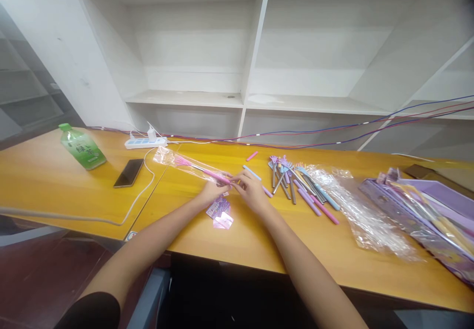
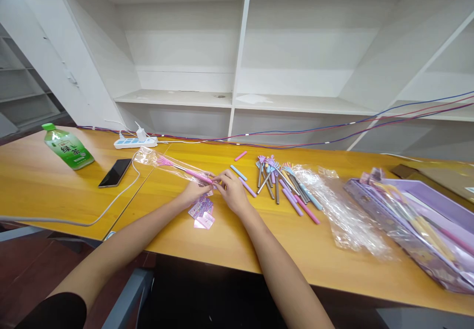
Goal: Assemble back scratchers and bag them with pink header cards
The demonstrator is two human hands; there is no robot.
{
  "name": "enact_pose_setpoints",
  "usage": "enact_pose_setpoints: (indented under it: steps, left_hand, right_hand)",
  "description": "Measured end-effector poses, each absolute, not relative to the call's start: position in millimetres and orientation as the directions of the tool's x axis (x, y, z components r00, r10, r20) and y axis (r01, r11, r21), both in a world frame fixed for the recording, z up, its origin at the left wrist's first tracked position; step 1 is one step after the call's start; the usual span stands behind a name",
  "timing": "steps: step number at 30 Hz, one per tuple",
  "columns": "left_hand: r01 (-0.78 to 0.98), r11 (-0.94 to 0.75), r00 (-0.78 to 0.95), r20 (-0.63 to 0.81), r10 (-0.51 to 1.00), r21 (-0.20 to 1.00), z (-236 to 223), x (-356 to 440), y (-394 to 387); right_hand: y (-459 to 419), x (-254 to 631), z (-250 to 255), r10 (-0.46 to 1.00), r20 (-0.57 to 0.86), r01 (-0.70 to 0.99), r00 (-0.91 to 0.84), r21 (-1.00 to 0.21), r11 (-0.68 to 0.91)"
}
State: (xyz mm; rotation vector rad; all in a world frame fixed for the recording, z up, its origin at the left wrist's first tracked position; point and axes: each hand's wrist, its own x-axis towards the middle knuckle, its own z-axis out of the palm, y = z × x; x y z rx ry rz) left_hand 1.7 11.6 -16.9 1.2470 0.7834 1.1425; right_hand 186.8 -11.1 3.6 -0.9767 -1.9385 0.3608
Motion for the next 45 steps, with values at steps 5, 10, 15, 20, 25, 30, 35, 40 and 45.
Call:
enact_pose_setpoints:
  steps: [5,10,15,20,25,30,35,40,45]
  left_hand:
    - [-0.217,-0.088,0.336,0.159,0.928,0.972,-10.2,4.3,7.5]
    - [-0.201,-0.071,0.389,0.147,0.909,0.977,-10.8,3.5,7.9]
    - [-0.246,0.023,0.420,0.085,0.904,0.969,-14.7,1.2,9.3]
    - [-0.301,0.104,0.422,0.035,0.906,0.948,-13.9,-0.1,10.2]
    - [-0.350,0.117,0.351,0.014,0.936,0.929,-12.1,3.7,10.9]
    - [-0.399,0.155,0.279,-0.041,0.959,0.904,-7.6,2.9,13.0]
    - [-0.431,0.144,0.245,-0.038,0.969,0.891,-3.1,-0.1,12.8]
    - [-0.403,0.121,0.230,-0.027,0.973,0.907,2.9,-0.8,9.5]
    - [-0.387,0.021,0.226,0.072,0.972,0.922,5.4,-1.8,10.0]
  right_hand:
    - [-11.7,186.4,1.0,0.744,0.593,0.487,-0.307,-0.574,0.658]
    - [-14.0,185.2,2.0,0.764,0.563,0.505,-0.315,-0.582,0.637]
    - [-15.9,183.8,5.5,0.745,0.584,0.499,-0.323,-0.563,0.658]
    - [-15.1,182.4,4.8,0.736,0.598,0.516,-0.317,-0.543,0.663]
    - [-18.3,180.8,5.7,0.695,0.635,0.516,-0.339,-0.492,0.701]
    - [-20.3,179.7,7.7,0.713,0.622,0.560,-0.324,-0.481,0.675]
    - [-18.1,180.0,7.9,0.726,0.623,0.519,-0.292,-0.534,0.667]
    - [-16.9,181.8,7.5,0.720,0.630,0.524,-0.290,-0.525,0.671]
    - [-17.0,182.5,6.5,0.707,0.623,0.508,-0.336,-0.512,0.693]
